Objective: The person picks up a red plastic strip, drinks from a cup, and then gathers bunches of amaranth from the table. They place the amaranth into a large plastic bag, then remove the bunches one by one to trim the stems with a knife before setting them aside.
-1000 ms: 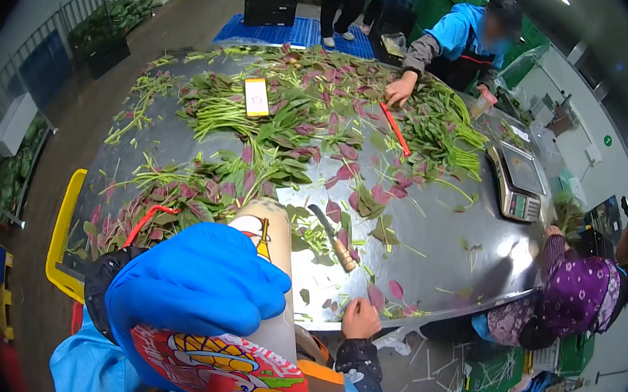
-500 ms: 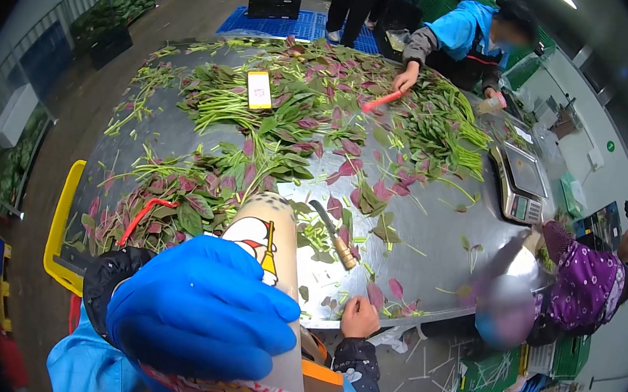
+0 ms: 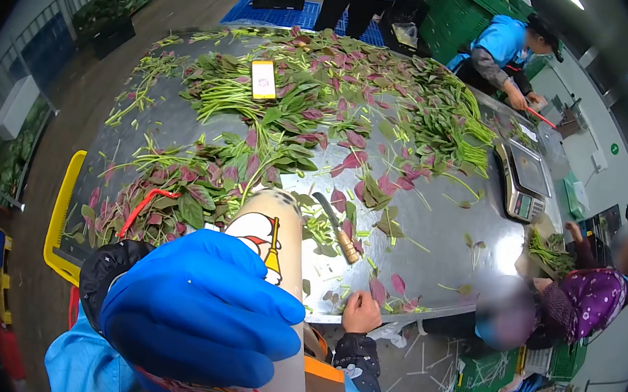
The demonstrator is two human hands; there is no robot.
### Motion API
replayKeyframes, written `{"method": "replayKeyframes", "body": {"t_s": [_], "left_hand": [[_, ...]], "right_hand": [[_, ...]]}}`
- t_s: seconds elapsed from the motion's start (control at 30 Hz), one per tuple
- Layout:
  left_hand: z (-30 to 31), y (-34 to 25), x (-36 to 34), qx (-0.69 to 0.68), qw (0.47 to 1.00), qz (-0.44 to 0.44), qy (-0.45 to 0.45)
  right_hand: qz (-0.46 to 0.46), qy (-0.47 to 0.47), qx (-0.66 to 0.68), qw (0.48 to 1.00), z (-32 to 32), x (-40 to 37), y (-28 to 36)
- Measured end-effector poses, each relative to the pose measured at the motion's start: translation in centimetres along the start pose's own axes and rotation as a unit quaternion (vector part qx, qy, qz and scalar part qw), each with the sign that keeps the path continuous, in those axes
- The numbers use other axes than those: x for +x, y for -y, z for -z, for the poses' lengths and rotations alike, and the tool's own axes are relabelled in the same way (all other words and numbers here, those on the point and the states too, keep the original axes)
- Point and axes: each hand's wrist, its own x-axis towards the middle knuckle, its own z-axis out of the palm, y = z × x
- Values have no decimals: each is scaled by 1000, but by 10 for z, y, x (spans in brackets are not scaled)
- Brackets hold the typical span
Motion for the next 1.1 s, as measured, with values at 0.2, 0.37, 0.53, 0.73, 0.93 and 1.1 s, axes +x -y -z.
{"method": "replayKeyframes", "body": {"t_s": [0.2,0.37,0.53,0.73,0.93,1.1], "left_hand": [[5,3,-1,6,1000,-8,21],[7,-1,2,21,999,2,33],[1,1,1,-13,1000,0,6],[3,-20,13,-44,990,132,22],[12,-19,15,-53,976,196,76],[-2,-31,21,28,973,228,-14]], "right_hand": [[-1,7,-10,1000,-1,0,-1],[0,6,-6,1000,0,-1,-2],[5,1,5,1000,-2,0,-3],[0,5,7,1000,-2,-1,-4],[0,7,8,1000,1,0,-2],[-3,11,3,1000,1,0,-1]]}}
